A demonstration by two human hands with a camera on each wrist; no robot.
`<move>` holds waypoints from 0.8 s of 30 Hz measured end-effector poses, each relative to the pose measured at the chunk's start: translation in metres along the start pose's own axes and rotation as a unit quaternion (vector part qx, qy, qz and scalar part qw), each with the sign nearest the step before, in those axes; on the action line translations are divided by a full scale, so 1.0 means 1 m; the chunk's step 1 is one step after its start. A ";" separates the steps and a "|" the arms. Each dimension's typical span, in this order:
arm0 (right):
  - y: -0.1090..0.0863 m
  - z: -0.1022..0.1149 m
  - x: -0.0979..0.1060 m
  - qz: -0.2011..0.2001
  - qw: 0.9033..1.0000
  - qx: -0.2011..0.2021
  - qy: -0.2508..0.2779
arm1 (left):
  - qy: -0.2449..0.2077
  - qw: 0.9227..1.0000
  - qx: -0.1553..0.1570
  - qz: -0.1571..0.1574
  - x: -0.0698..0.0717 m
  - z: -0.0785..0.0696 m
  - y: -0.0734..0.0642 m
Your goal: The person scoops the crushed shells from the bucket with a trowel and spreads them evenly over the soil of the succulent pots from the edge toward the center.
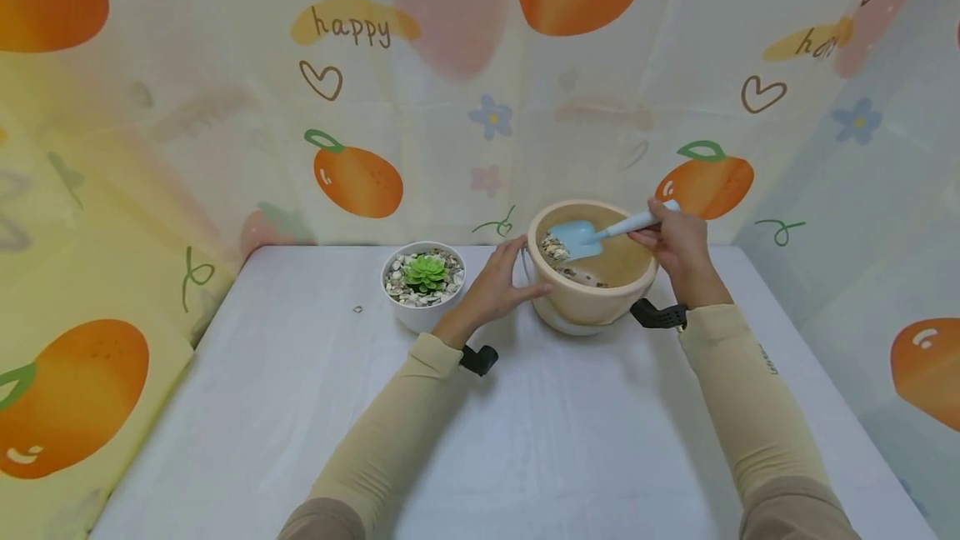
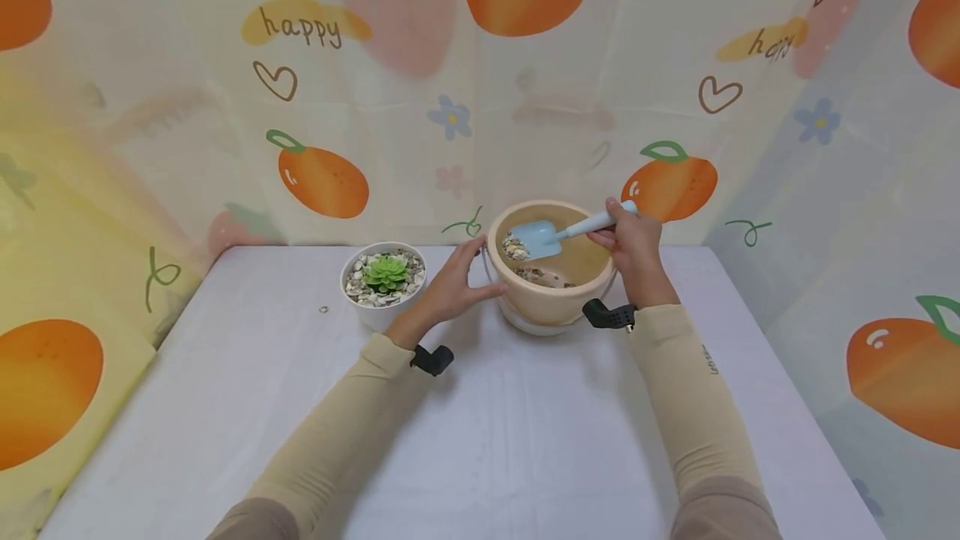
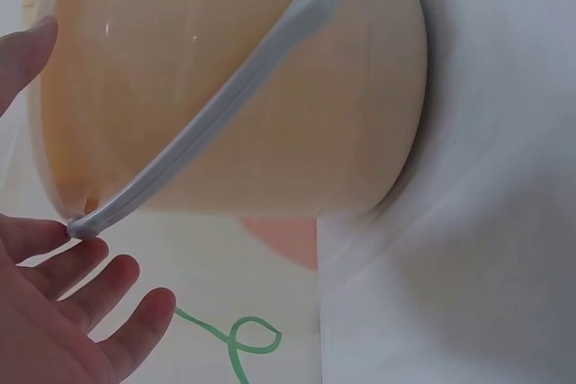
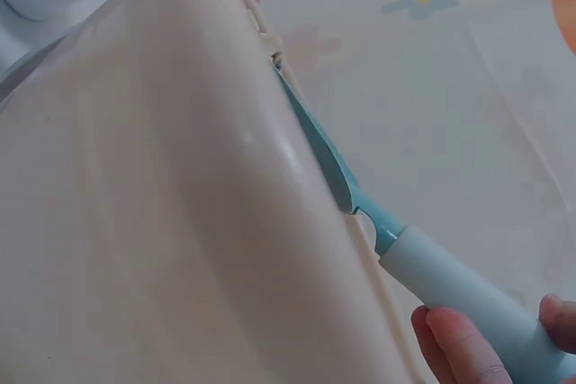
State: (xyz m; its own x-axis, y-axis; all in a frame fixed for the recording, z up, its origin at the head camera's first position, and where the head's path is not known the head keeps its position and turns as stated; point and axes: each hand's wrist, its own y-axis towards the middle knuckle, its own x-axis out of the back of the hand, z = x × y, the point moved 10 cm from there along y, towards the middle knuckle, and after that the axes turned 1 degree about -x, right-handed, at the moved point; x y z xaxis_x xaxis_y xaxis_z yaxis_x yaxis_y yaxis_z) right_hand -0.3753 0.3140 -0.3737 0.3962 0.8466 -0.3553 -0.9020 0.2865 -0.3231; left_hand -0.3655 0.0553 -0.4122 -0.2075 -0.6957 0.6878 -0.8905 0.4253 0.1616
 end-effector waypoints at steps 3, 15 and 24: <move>-0.001 0.001 0.002 -0.002 1.000 0.002 0.018 | -0.005 1.000 0.003 0.000 0.002 0.001 0.000; -0.008 0.006 0.001 -0.008 0.999 0.028 0.024 | -0.017 1.000 0.012 -0.001 0.011 0.004 -0.004; -0.011 0.007 -0.006 0.001 0.998 0.037 0.051 | -0.025 1.000 0.016 -0.005 0.016 0.007 -0.006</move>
State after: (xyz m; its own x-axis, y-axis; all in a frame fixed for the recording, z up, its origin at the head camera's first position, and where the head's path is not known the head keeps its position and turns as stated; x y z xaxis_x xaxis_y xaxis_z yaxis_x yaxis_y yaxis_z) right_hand -0.3684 0.3089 -0.3623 0.4059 0.7985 -0.4446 -0.9117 0.3201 -0.2574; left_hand -0.3660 0.0373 -0.4068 -0.2176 -0.7286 0.6495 -0.9049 0.4000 0.1454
